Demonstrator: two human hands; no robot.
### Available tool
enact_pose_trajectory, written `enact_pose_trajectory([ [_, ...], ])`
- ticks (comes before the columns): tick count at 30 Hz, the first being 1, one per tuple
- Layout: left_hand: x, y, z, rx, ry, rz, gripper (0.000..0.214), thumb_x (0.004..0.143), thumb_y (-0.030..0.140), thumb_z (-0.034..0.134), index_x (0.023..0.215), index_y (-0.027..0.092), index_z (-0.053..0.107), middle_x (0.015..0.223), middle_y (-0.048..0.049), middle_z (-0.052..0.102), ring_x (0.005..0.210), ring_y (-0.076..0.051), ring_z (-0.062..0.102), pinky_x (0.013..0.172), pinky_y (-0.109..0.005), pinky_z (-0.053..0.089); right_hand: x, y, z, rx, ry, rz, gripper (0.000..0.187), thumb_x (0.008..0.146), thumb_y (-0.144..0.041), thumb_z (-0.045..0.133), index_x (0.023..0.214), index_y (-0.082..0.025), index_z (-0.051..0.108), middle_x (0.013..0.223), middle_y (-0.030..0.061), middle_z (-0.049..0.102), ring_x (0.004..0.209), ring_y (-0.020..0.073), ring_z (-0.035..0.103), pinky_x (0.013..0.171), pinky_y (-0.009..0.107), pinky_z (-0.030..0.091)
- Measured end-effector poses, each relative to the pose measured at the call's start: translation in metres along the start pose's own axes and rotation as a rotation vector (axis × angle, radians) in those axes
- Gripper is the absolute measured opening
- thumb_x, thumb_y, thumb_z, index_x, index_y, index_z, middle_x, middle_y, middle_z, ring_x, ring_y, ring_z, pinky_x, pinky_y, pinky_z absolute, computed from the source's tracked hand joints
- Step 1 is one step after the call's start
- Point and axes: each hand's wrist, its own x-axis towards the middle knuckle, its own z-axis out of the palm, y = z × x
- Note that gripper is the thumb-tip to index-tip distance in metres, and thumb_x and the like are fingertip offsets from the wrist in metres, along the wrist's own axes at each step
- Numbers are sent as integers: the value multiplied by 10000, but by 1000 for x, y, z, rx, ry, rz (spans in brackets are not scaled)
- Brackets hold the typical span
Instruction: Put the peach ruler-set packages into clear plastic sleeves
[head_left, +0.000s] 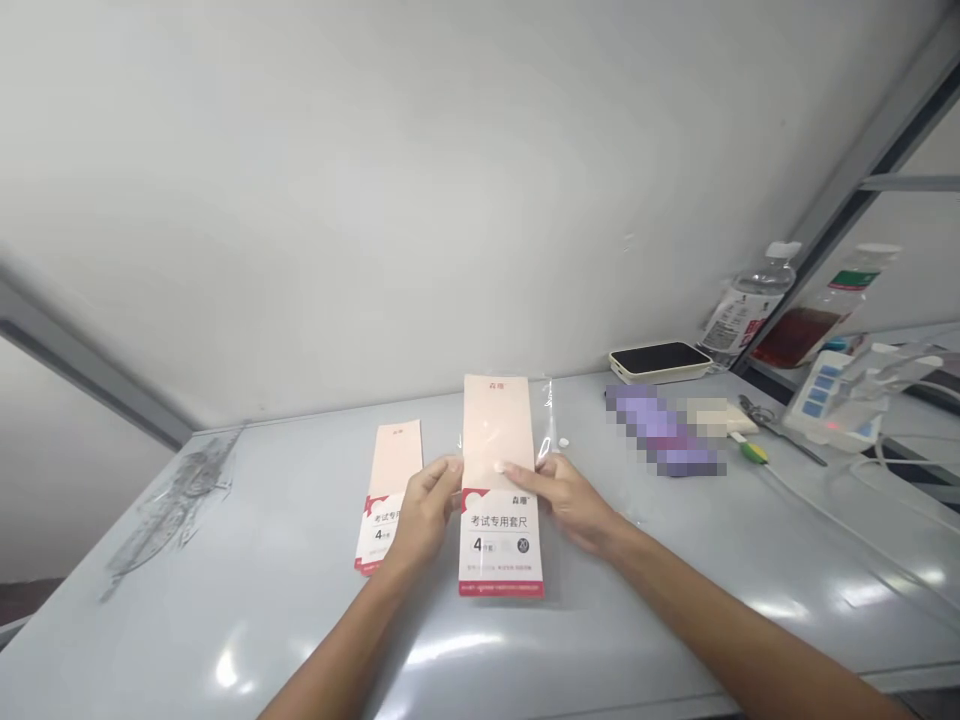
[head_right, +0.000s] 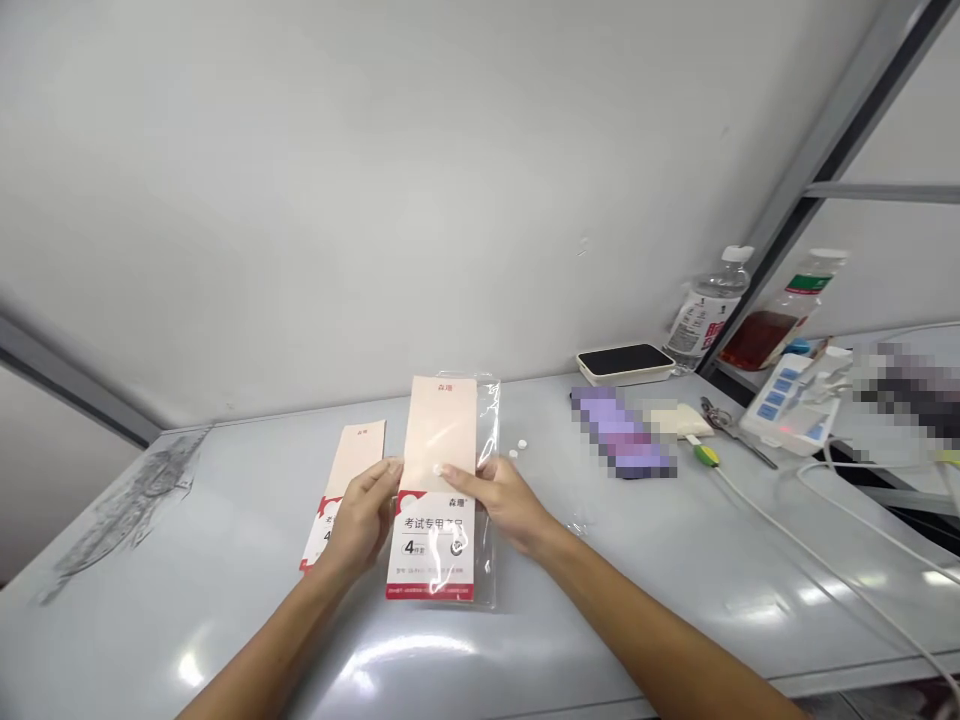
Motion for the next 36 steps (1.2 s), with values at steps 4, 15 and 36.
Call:
enact_pose_trajectory([
  [4, 3, -4, -8, 353, -28, 71, 320, 804, 416, 442, 599, 170, 450, 530, 27, 466, 483, -93, 448, 483, -216, 355, 0, -4, -9, -77, -19, 0, 299, 721, -378, 623, 846, -109, 659, 771, 91, 683, 712, 212, 636, 649, 321, 473],
  [15, -5, -16, -2, 966, -22, 387, 283, 861, 318, 336, 639, 182, 447, 561, 23, 426, 496, -97, 358, 500, -230, 270, 0, 12, 4, -218, 29, 7, 259, 730, -382, 607, 783, -133, 652, 719, 44, 654, 661, 168, 607, 571, 261, 455],
  [36, -3, -7, 5, 138, -153, -18, 288, 799, 425, 475, 713, 153, 515, 618, 16, 511, 548, -100, 464, 512, -218, 344, -3, 8, 3, -232, -10, -53, 333, 774, -463, 525, 769, -146, 628, 690, 42, 636, 635, 167, 593, 550, 264, 445],
])
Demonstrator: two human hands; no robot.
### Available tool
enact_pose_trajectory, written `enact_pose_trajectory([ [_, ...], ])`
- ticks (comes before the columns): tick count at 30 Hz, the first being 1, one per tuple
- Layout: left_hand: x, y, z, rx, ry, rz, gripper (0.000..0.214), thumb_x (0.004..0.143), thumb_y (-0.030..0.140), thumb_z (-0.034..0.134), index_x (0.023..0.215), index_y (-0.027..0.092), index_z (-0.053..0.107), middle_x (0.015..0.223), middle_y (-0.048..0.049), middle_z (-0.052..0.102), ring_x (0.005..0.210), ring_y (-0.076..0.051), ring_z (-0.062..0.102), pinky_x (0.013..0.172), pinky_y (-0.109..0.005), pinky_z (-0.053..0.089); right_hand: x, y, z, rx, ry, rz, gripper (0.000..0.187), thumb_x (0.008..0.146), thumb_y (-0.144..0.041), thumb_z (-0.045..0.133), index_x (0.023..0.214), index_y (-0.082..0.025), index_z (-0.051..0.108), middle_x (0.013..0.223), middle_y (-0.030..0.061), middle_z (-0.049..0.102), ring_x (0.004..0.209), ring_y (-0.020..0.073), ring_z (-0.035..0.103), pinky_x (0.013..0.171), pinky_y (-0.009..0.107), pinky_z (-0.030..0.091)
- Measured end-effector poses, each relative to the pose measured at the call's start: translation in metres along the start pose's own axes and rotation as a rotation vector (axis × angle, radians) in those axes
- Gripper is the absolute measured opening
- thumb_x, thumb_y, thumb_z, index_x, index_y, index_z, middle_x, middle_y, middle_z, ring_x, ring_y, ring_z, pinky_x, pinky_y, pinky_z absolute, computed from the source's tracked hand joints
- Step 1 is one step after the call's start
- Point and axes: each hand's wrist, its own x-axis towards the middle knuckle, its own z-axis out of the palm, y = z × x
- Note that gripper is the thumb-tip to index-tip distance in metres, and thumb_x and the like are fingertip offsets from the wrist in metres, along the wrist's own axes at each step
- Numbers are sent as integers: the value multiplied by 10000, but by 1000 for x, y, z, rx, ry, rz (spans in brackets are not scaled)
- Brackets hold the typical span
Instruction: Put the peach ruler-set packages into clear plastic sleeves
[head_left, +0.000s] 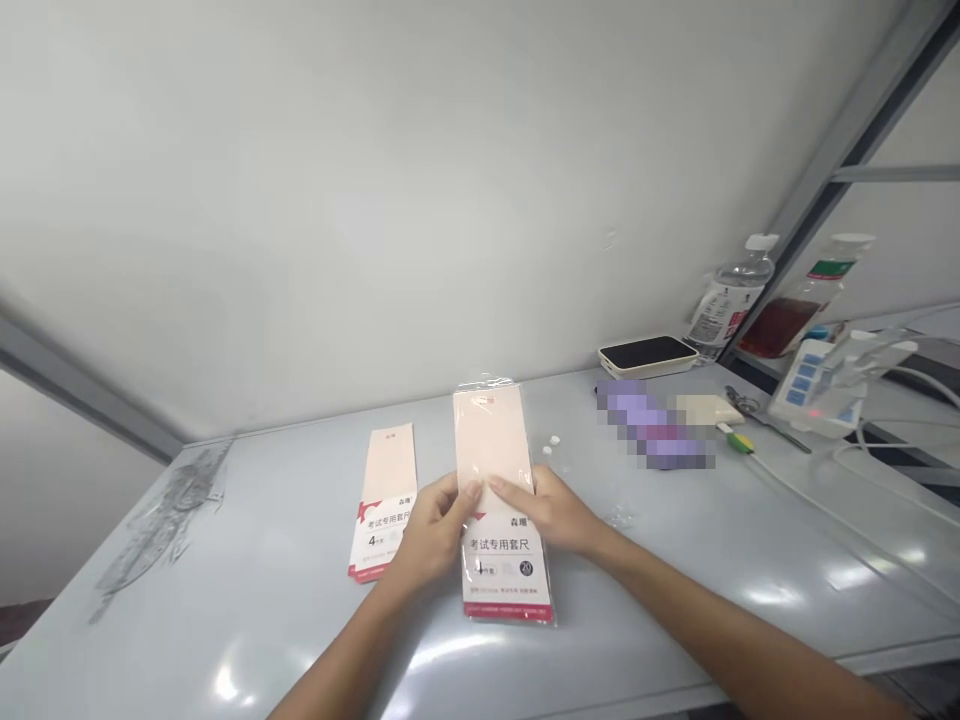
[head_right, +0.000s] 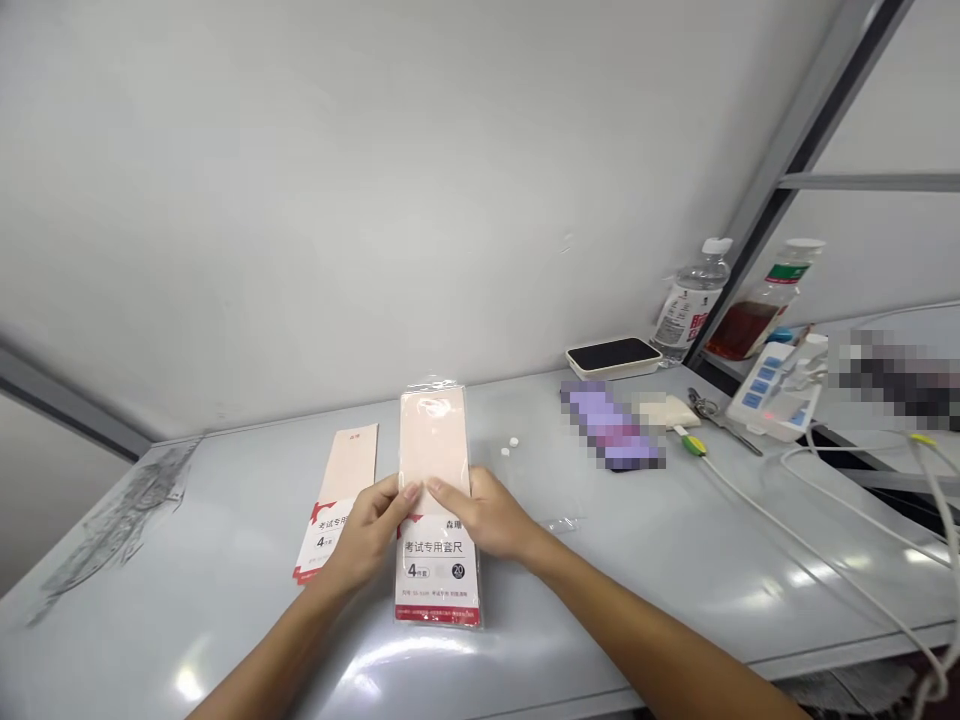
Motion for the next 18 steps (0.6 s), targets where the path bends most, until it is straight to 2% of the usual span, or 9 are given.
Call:
enact_pose_trajectory([
  [5, 0, -2, 3, 20, 39, -21, 301, 805, 428, 457, 668, 160, 473, 599, 23, 494, 530, -96, 457, 495, -212, 339, 1, 2, 1, -72, 3, -4, 363, 788, -477, 493, 796, -138, 624, 711, 53, 635, 661, 176, 595, 566, 271, 442],
  [7, 2, -6, 2, 165, 111, 12, 317, 812, 440, 433, 658, 166, 468, 592, 20, 487, 530, -101, 453, 486, -214, 328, 4, 4, -2, -138, 26, 12, 369, 785, -488, 485, 801, -141, 611, 716, 53, 634, 640, 173, 591, 544, 269, 435],
  [10, 7, -14, -3, 519, 286, 26, 369, 802, 494, 411, 604, 183, 425, 536, 24, 452, 495, -109, 424, 463, -223, 283, 8, 3, -12, -313, 85, 84, 379, 775, -532, 457, 781, -170, 570, 658, 29, 620, 512, 146, 549, 455, 257, 387],
  [12, 11, -18, -9, 719, 354, -28, 371, 783, 544, 403, 645, 200, 422, 502, 32, 446, 465, -123, 421, 454, -229, 258, 9, 1, -24, -562, 185, 126, 395, 770, -571, 426, 756, -199, 558, 578, 10, 589, 480, 148, 523, 445, 257, 355],
  [14, 14, -18, -16, 843, 389, -79, 370, 774, 580, 380, 775, 215, 443, 499, 37, 463, 460, -148, 452, 458, -235, 261, 9, -4, -40, -854, 348, 135, 407, 769, -592, 397, 751, -223, 567, 552, 13, 573, 551, 176, 537, 480, 264, 341],
  [18, 16, -8, -37, 1028, 441, -119, 454, 785, 610, 287, 969, 220, 428, 569, 12, 525, 555, -192, 537, 508, -261, 319, 8, -12, -77, -1178, 553, 301, 413, 767, -581, 385, 825, -215, 567, 716, 68, 613, 697, 225, 561, 534, 290, 342],
])
